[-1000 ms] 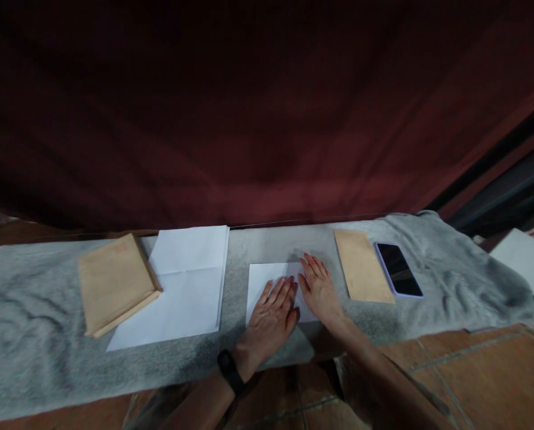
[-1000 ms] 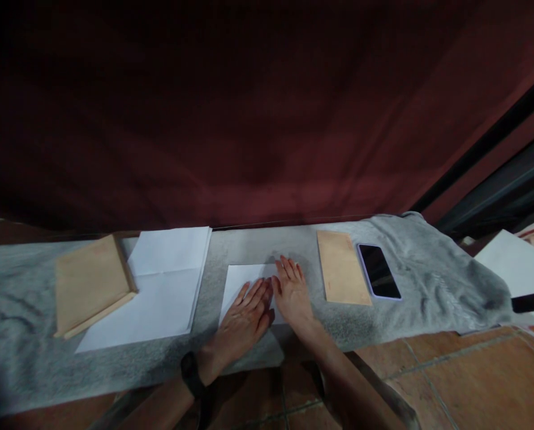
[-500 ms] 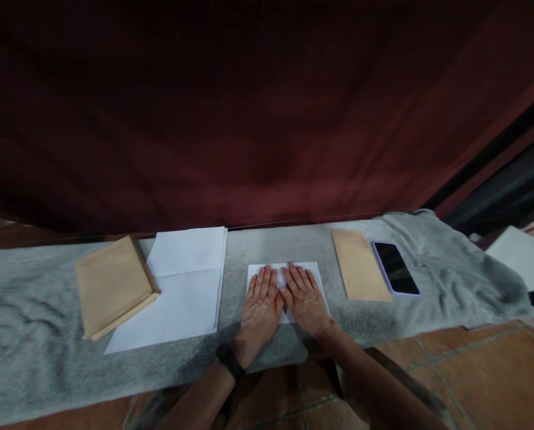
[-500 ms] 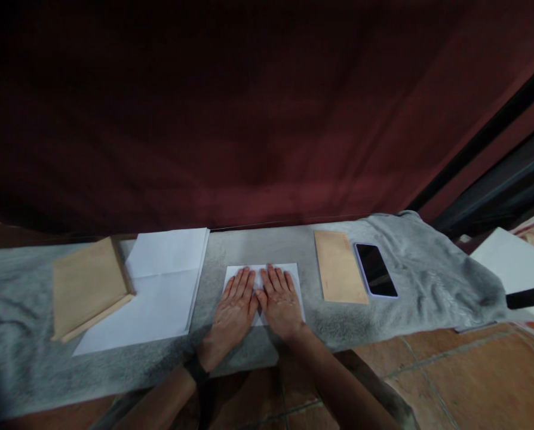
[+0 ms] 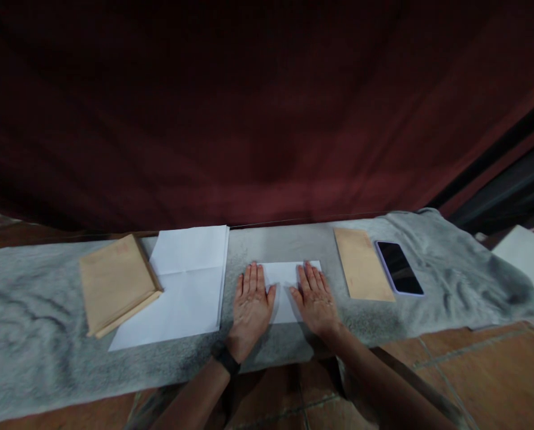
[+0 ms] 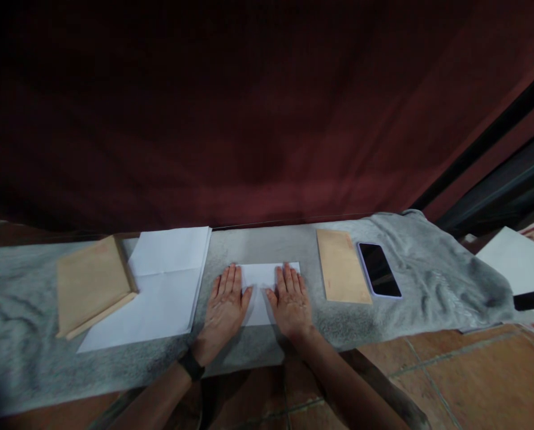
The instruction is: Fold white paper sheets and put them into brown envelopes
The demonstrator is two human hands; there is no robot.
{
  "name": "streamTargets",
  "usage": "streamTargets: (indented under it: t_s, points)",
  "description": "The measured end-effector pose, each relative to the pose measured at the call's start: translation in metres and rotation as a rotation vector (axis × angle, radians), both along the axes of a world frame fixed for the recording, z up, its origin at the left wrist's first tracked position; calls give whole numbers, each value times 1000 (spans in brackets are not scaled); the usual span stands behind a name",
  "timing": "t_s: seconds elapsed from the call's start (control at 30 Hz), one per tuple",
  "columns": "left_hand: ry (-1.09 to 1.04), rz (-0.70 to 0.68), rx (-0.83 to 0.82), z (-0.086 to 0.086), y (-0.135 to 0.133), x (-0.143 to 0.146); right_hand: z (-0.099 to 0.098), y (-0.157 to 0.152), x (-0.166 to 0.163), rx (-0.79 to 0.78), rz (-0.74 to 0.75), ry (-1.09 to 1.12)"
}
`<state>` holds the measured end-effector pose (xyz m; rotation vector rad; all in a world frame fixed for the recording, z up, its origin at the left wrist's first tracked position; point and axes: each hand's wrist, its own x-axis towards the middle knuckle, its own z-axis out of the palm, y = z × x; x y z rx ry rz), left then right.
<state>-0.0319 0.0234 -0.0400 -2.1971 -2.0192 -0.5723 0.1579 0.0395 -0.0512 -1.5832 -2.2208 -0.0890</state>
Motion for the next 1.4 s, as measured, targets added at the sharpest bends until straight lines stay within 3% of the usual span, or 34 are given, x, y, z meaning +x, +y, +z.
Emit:
streamTargets:
  t_s: [0.27,0.53,0.8,1.07,1.3,1.4]
  points:
    - [19,57,37,6,5,-8,1,-3,5,-15,-7,13]
    - [-13,-184,-9,3,-3,26,1,-2,4,-20,-13,-2]
    - [48,-173,-70,6,-4,20,-3,-1,12,12,-7,-6]
    - [41,-165,-37,8,-5,21,2,6,20,6,-99,6]
    - [99,-190,-57,7,-5,19,14,-2,-10,-53,200,29]
    - [134,-190,-52,5,-5,17,12,-5,-16,-36,219,38]
